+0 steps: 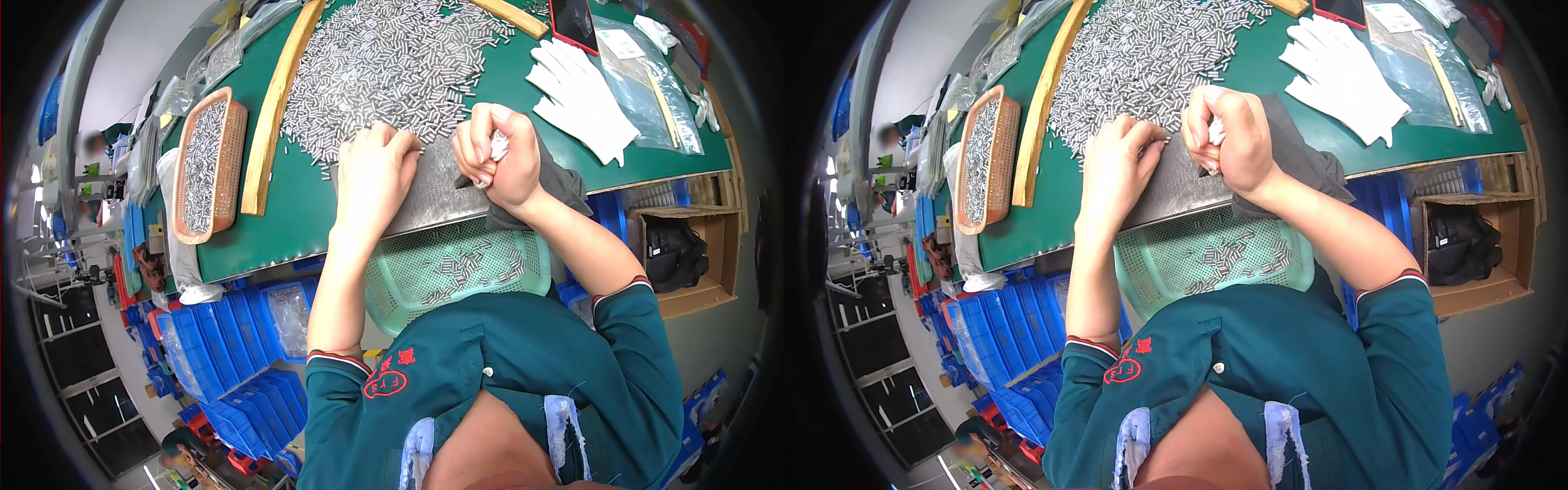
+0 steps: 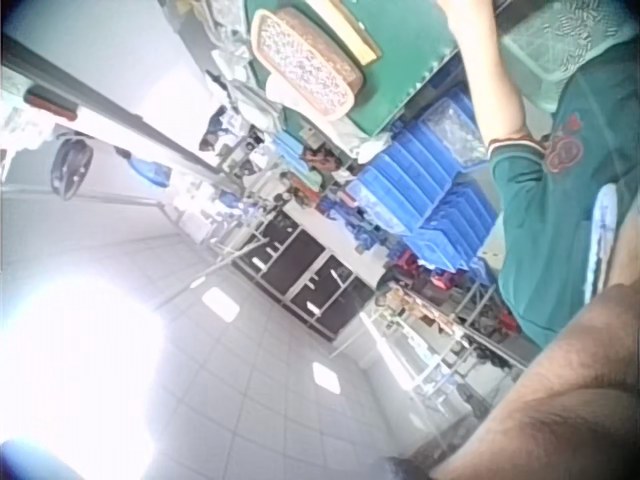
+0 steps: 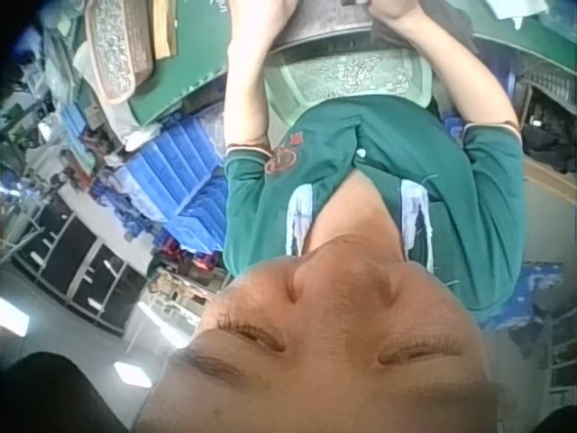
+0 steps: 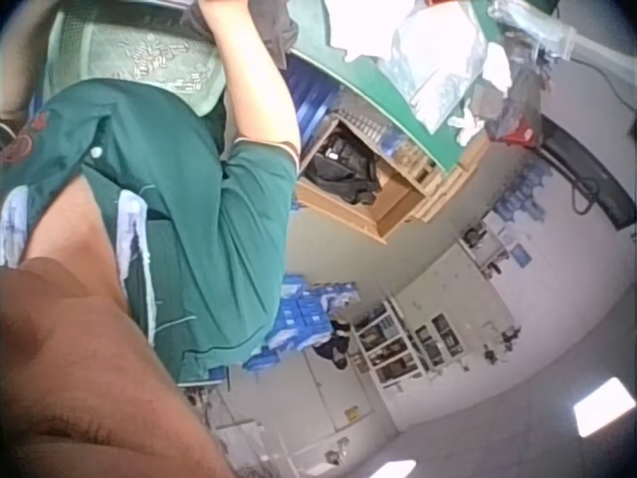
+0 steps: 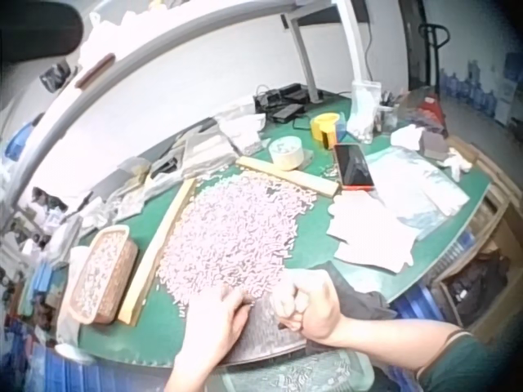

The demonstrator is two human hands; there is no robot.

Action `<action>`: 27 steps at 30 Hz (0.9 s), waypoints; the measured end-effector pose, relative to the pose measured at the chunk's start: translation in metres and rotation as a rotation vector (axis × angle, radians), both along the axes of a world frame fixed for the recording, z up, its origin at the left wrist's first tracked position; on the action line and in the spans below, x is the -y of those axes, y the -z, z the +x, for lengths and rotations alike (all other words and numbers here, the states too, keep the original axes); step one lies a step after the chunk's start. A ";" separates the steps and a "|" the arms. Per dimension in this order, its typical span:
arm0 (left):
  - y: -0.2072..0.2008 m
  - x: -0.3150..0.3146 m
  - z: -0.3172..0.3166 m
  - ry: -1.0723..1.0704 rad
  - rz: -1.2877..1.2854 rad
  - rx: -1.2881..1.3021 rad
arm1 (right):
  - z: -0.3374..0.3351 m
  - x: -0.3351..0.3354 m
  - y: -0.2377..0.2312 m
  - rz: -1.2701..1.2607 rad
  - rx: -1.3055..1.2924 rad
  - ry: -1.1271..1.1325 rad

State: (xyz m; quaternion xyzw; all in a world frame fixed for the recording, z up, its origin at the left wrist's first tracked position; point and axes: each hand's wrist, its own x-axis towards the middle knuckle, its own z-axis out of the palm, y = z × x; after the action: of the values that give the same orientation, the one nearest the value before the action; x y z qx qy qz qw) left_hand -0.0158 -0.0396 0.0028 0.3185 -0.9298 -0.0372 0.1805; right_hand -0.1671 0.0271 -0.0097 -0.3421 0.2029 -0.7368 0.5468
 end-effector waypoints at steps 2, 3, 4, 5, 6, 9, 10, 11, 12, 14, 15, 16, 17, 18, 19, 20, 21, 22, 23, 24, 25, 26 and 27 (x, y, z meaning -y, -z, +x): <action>-0.004 -0.010 0.000 0.045 0.070 -0.009 | 0.000 0.000 0.001 0.000 0.001 -0.005; -0.005 -0.016 0.000 0.087 0.139 -0.020 | 0.001 -0.001 0.000 -0.005 -0.014 0.006; -0.002 -0.023 0.000 0.108 0.215 -0.059 | 0.001 -0.001 0.001 -0.010 -0.030 0.020; -0.001 -0.031 -0.001 0.088 0.211 -0.077 | 0.001 -0.002 0.001 -0.008 -0.028 0.025; -0.001 -0.036 -0.002 0.069 0.207 -0.095 | 0.000 -0.002 0.001 -0.016 -0.041 0.026; 0.003 -0.039 -0.001 0.040 0.243 -0.150 | 0.000 -0.002 0.000 -0.027 -0.058 0.031; 0.003 -0.039 0.000 0.039 0.242 -0.150 | 0.000 -0.002 0.000 -0.030 -0.062 0.040; 0.004 -0.039 0.000 0.041 0.234 -0.150 | 0.000 -0.001 0.000 -0.030 -0.062 0.040; 0.003 -0.039 -0.001 0.042 0.227 -0.150 | 0.000 -0.001 0.001 -0.035 -0.040 0.048; 0.003 -0.038 0.000 0.045 0.228 -0.142 | 0.000 -0.001 0.001 -0.039 -0.018 0.057; 0.003 -0.038 0.000 0.047 0.230 -0.134 | 0.000 -0.001 0.002 -0.038 -0.018 0.069; 0.004 -0.038 0.000 0.046 0.230 -0.136 | 0.000 -0.001 0.002 -0.037 -0.019 0.080; 0.005 -0.038 0.000 0.045 0.232 -0.138 | 0.001 -0.001 0.002 -0.036 -0.021 0.079; 0.005 -0.037 0.001 0.044 0.233 -0.140 | 0.001 0.000 0.002 -0.036 -0.017 0.073; 0.006 -0.037 0.001 0.040 0.236 -0.142 | 0.001 -0.001 0.002 -0.034 -0.012 0.063; 0.007 -0.037 0.001 0.052 0.230 -0.156 | 0.001 -0.001 0.003 -0.031 -0.013 0.059; 0.008 -0.037 0.002 0.064 0.223 -0.170 | 0.001 -0.001 0.003 -0.053 -0.089 0.071; 0.007 -0.037 0.001 0.060 0.227 -0.170 | 0.001 -0.002 0.003 -0.074 -0.164 0.082; 0.006 -0.037 0.001 0.056 0.216 -0.146 | 0.003 -0.003 0.002 -0.070 -0.163 0.078; 0.006 -0.038 0.001 0.052 0.204 -0.122 | 0.006 -0.003 0.001 -0.142 -0.319 0.114; 0.005 -0.038 0.001 0.052 0.202 -0.122 | 0.007 -0.002 0.000 -0.219 -0.475 0.155; 0.005 -0.038 0.001 0.044 0.197 -0.113 | 0.007 -0.001 0.001 -0.221 -0.475 0.156; 0.005 -0.038 0.001 0.036 0.191 -0.103 | 0.006 0.001 0.004 -0.164 -0.388 0.149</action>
State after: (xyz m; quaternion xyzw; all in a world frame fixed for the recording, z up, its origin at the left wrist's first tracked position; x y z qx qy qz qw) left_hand -0.0149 -0.0015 -0.0018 0.3151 -0.9171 -0.1453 0.1962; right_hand -0.1616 0.0265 -0.0133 -0.5049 0.2685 -0.7094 0.4120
